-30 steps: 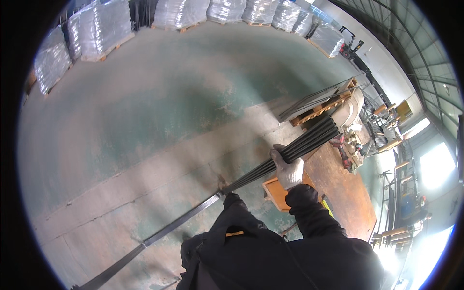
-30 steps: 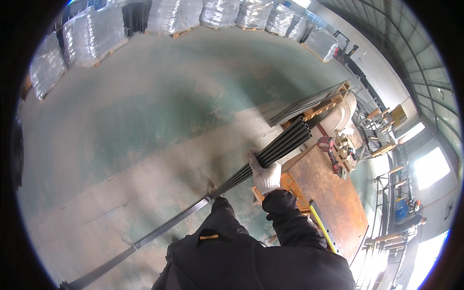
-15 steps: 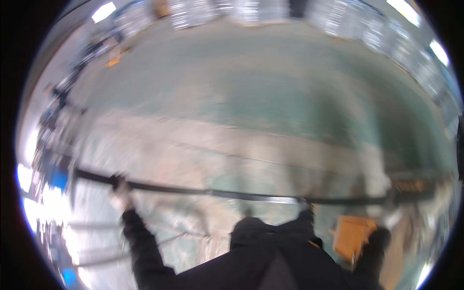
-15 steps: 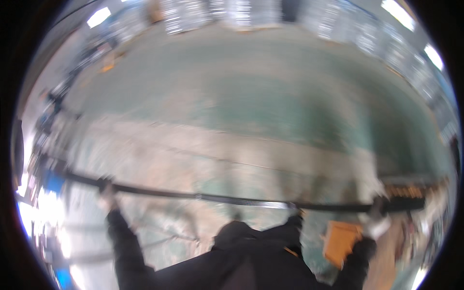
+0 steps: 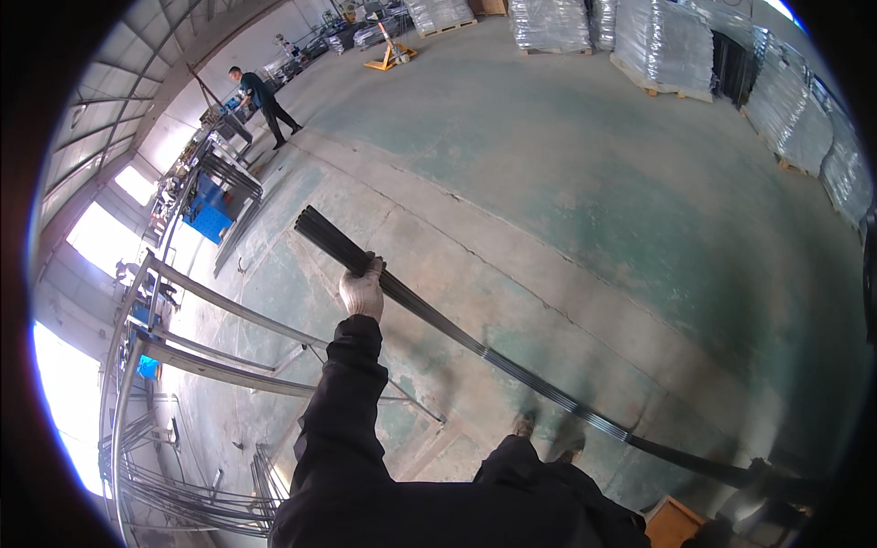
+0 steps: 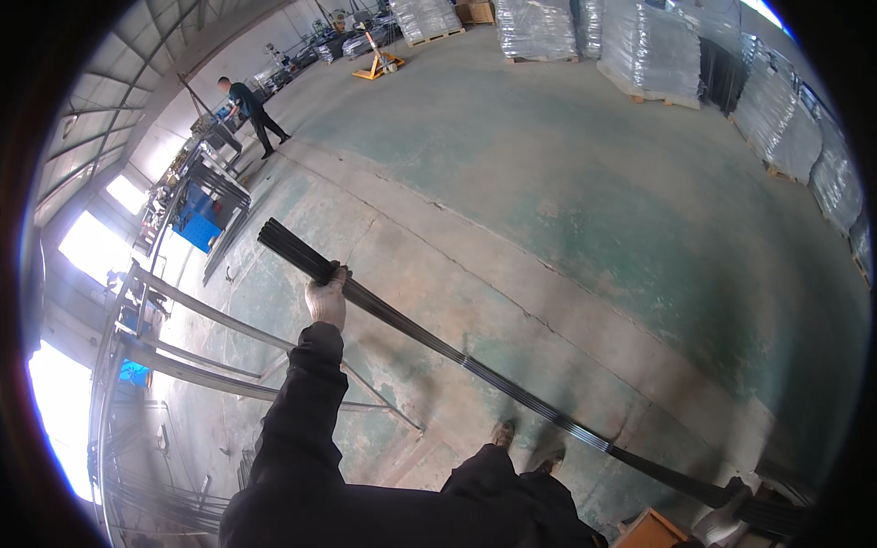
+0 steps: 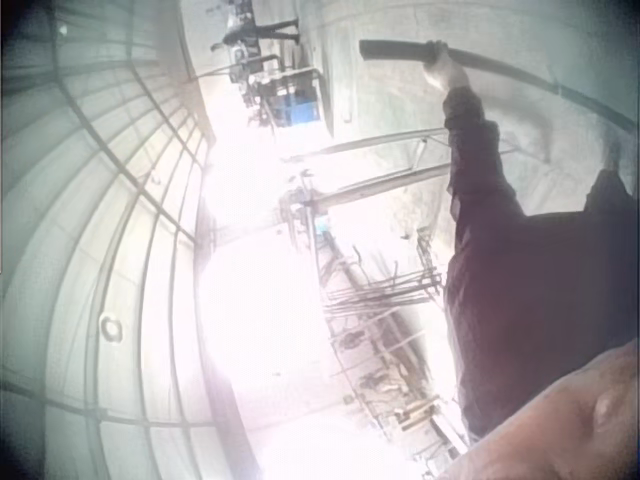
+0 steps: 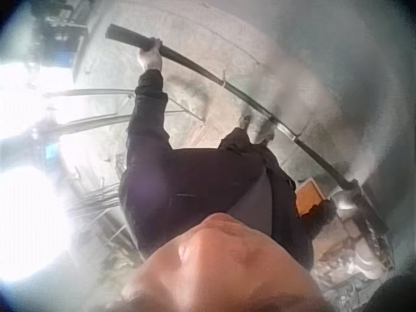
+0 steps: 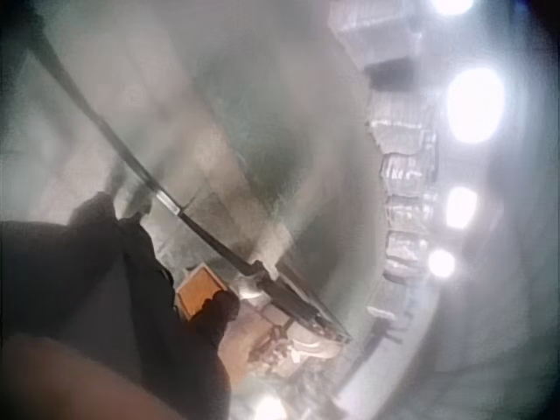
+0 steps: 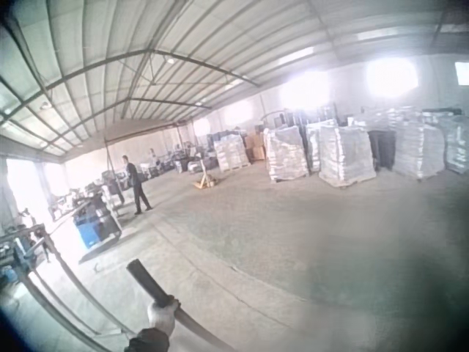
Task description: The person picks up metal rods from a rack, carries them to a cutting machine, and loads them for cutting. They then measure a bent metal rod with a tape measure on a workbench.
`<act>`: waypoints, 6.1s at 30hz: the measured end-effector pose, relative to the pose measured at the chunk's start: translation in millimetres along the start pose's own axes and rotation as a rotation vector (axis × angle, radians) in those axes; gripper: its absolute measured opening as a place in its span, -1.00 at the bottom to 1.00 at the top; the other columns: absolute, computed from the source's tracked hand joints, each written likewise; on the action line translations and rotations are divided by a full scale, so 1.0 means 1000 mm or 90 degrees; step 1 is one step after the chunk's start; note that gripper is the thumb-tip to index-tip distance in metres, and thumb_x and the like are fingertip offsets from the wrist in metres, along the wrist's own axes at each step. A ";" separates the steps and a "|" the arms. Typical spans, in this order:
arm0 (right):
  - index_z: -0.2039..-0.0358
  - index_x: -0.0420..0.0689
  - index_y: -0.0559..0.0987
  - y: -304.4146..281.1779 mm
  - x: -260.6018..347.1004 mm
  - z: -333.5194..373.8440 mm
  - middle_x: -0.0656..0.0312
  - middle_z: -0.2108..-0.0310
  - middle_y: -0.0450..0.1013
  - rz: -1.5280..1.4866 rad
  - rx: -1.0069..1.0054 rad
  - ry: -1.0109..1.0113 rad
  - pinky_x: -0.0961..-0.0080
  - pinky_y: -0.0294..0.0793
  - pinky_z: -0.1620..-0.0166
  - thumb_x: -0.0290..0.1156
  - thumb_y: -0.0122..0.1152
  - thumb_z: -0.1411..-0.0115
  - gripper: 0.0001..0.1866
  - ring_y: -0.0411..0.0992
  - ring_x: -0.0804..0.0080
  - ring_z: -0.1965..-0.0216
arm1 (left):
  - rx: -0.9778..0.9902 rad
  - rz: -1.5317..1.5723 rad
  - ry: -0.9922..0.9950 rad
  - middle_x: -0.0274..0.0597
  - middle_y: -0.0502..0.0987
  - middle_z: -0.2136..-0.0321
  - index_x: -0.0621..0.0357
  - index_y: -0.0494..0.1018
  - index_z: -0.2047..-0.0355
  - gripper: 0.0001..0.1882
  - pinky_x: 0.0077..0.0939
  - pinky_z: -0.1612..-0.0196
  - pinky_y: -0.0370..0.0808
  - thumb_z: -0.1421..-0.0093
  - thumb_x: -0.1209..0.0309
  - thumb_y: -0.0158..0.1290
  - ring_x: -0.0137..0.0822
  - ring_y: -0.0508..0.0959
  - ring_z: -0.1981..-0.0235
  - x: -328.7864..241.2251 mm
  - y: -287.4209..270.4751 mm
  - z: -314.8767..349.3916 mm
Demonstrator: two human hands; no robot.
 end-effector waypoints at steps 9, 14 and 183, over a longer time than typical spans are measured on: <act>0.30 -0.20 0.62 0.027 0.086 0.112 0.33 0.42 0.50 0.063 -0.204 -0.004 0.40 0.48 0.17 -0.19 0.12 -0.63 -0.61 0.41 0.48 0.36 | 0.139 0.037 -0.008 -0.27 0.75 0.11 0.23 0.69 -0.07 -0.67 -0.45 0.13 0.57 -0.45 0.26 0.32 -0.42 0.65 0.17 0.034 0.023 -0.018; 0.28 -0.20 0.61 -0.061 0.181 0.211 0.31 0.44 0.52 -0.024 -0.413 -0.052 0.42 0.56 0.19 -0.21 0.17 -0.62 -0.65 0.54 0.45 0.34 | 0.233 0.078 0.042 0.02 0.69 -0.10 0.36 0.54 -0.28 -0.52 -0.20 -0.27 0.57 -0.48 0.31 0.26 -0.16 0.70 -0.07 0.008 0.051 -0.025; 0.08 -0.15 0.65 -1.637 0.350 2.361 0.36 0.30 0.51 0.679 -1.398 0.465 0.50 0.49 0.04 -0.18 0.22 -0.60 -0.73 0.42 0.56 0.36 | 1.813 0.405 0.275 -0.33 0.66 0.31 0.14 0.68 0.08 -0.54 -0.37 0.01 0.57 -0.53 -0.05 0.17 -0.42 0.62 0.25 -0.516 -1.365 2.296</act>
Point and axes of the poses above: each hand's wrist, its own z-axis away from the middle knuckle, its own y-axis out of the palm, x = y × z, the point moved 4 cm from there along -z, towards the middle knuckle
